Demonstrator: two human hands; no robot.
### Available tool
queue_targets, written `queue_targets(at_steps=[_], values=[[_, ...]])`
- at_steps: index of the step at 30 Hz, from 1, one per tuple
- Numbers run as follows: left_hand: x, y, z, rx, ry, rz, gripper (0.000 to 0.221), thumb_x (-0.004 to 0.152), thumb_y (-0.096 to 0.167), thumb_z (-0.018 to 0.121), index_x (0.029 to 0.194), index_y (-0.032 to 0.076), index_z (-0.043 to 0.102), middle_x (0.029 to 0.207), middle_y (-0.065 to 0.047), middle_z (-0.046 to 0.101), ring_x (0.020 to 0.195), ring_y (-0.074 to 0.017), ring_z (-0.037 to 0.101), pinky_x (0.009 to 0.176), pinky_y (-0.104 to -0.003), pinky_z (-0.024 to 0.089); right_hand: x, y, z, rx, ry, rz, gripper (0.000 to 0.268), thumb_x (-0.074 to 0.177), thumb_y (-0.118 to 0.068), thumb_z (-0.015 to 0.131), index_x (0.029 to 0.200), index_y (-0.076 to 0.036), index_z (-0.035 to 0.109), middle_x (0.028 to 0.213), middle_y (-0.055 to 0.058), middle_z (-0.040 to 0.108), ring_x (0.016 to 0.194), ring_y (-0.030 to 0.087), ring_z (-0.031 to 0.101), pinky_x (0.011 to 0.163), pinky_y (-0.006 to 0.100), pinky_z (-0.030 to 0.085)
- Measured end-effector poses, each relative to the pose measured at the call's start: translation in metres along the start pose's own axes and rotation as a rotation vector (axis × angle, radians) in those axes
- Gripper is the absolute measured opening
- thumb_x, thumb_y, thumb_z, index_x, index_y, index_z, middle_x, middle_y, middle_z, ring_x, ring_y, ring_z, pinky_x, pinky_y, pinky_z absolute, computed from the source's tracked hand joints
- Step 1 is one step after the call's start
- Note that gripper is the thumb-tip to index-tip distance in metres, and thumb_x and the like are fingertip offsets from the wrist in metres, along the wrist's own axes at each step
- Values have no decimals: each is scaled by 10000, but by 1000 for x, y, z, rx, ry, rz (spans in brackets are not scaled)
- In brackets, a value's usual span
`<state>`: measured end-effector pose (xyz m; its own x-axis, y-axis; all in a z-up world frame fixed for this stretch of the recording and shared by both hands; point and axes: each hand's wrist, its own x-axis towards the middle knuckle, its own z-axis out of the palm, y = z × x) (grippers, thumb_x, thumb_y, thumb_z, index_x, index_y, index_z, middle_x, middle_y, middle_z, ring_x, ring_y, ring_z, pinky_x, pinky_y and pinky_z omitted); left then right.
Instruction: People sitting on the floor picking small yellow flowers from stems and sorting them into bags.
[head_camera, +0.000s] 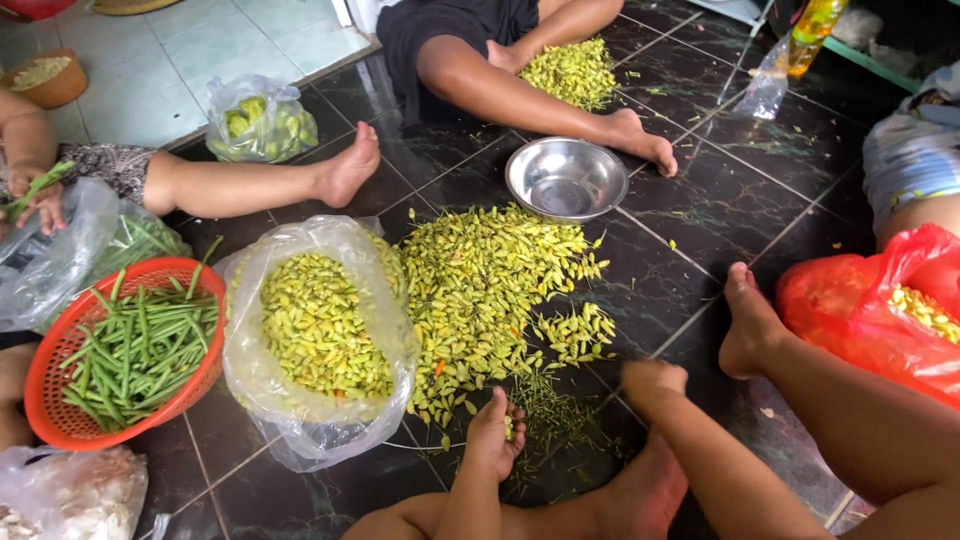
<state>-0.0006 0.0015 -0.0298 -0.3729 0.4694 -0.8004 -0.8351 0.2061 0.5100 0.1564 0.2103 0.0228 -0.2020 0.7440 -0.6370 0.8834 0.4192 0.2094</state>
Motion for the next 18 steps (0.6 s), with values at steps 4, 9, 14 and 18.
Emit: queue_targets(at_steps=[4, 9, 14, 18], values=[[-11, 7, 6, 24, 86, -16, 438, 966, 545, 693, 860, 121, 652, 772, -44, 560, 557, -153, 458, 477, -230, 407, 53, 24, 47, 109, -37, -128, 363, 1017, -161, 421, 1312, -130, 628, 1374, 102, 651, 1279, 283, 645, 1041, 421, 560], [-30, 16, 15, 49, 74, -37, 456, 1010, 487, 625, 1089, 47, 717, 856, -107, 657, 691, -195, 625, 609, -319, 600, -44, -44, -2, 824, -114, -437, 160, 974, -244, 675, 1001, -105, 749, 974, 71, 778, 841, 171, 754, 793, 285, 626], [-5, 4, 6, 163, 171, -25, 526, 988, 618, 592, 881, 103, 590, 705, -90, 519, 538, -194, 471, 518, -351, 419, -54, -118, 49, 760, 85, -592, 242, 1018, -200, 567, 804, -137, 661, 766, 35, 694, 624, 179, 625, 574, 320, 499], [15, -5, -5, 165, 210, 79, 622, 980, 705, 553, 722, 140, 513, 562, -20, 362, 452, -140, 284, 435, -306, 179, -87, -118, 18, 1035, -316, -477, 290, 1083, -237, 528, 837, -110, 614, 779, 39, 619, 705, 185, 595, 681, 328, 507]])
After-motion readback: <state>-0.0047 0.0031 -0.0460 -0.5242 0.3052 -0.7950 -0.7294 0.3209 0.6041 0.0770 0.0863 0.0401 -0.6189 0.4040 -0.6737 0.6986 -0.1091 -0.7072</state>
